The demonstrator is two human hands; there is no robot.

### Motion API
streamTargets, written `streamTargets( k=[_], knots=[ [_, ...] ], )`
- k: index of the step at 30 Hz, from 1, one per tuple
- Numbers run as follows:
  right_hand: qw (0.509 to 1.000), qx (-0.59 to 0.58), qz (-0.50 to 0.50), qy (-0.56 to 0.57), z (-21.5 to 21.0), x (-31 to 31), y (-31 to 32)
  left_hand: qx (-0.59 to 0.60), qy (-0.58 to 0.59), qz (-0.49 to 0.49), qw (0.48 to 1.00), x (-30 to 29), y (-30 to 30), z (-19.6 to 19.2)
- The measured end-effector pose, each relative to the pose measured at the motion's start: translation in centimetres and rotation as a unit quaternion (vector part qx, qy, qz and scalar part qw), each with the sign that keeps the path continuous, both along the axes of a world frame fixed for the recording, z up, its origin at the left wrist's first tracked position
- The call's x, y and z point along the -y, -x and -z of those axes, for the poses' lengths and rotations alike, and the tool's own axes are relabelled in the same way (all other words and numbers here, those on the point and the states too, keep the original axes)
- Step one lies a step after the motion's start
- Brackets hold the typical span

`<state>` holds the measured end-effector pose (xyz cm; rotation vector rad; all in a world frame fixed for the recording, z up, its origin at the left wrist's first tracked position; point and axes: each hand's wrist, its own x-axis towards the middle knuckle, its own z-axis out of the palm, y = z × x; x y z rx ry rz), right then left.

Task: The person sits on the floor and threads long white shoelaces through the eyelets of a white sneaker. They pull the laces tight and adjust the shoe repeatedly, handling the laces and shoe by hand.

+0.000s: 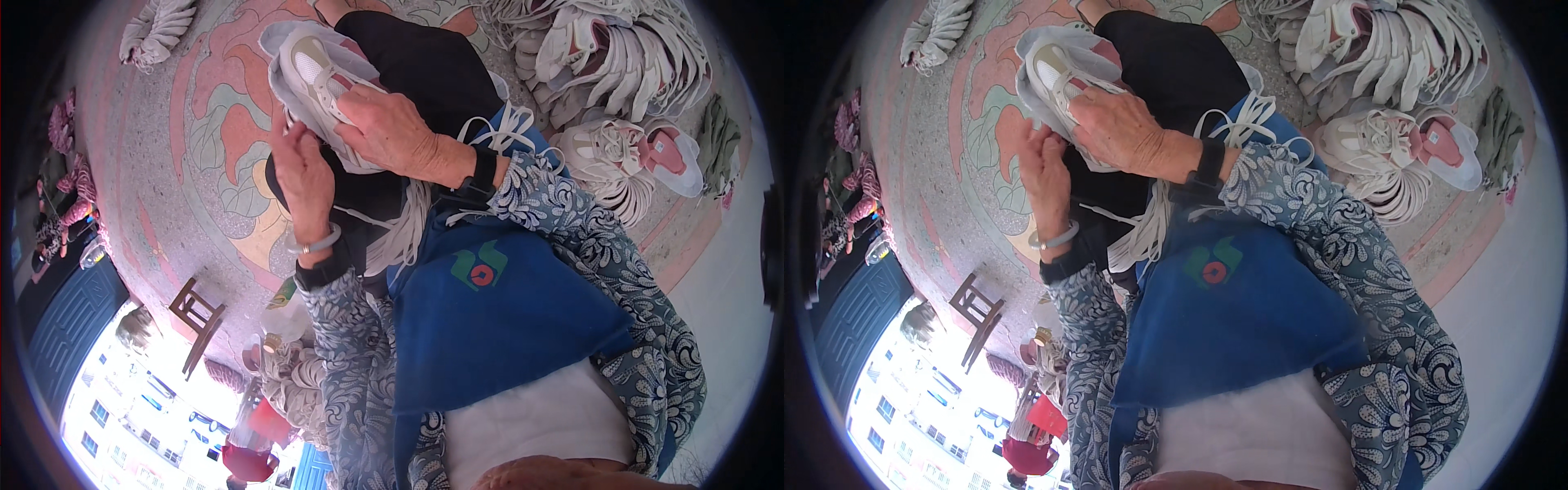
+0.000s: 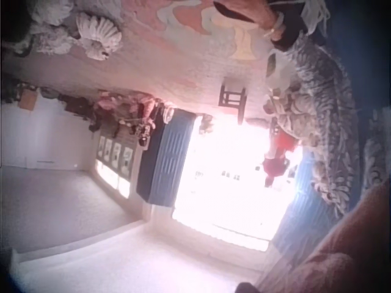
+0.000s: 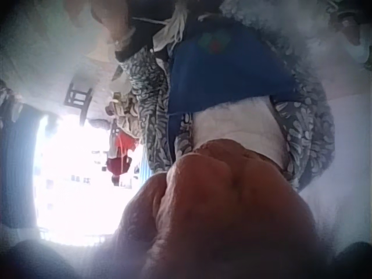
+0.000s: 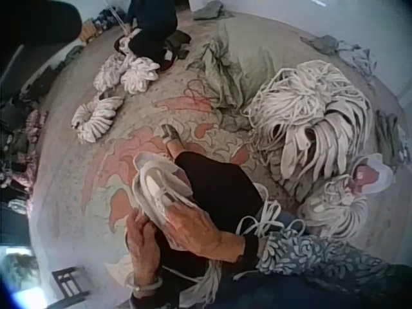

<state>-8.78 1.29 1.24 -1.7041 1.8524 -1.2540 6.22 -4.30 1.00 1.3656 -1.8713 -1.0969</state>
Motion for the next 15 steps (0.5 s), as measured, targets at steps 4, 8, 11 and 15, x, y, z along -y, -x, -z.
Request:
streamTargets(
  k=[4, 8, 11, 15],
  knots=[
    [0.998, 0.034, -0.052, 0.006, 1.4, 0.2, 0.9, 0.046, 0.006, 0.078, 0.996, -2.1, 1.1, -2.6],
    [0.904, 0.32, -0.164, -0.23, -0.6, -0.2, 5.8, 0.001, -0.058, 0.035, 0.998, -4.7, 0.8, -0.8],
    [0.965, 0.153, -0.096, -0.189, 0.3, 0.3, 6.4, 0.199, 0.082, 0.052, 0.975, -5.8, 2.8, -2.1],
    [0.977, -0.059, -0.113, -0.172, 1.7, 1.2, 6.7, 0.145, 0.029, 0.071, 0.986, -4.6, 2.9, -1.7]
  ],
)
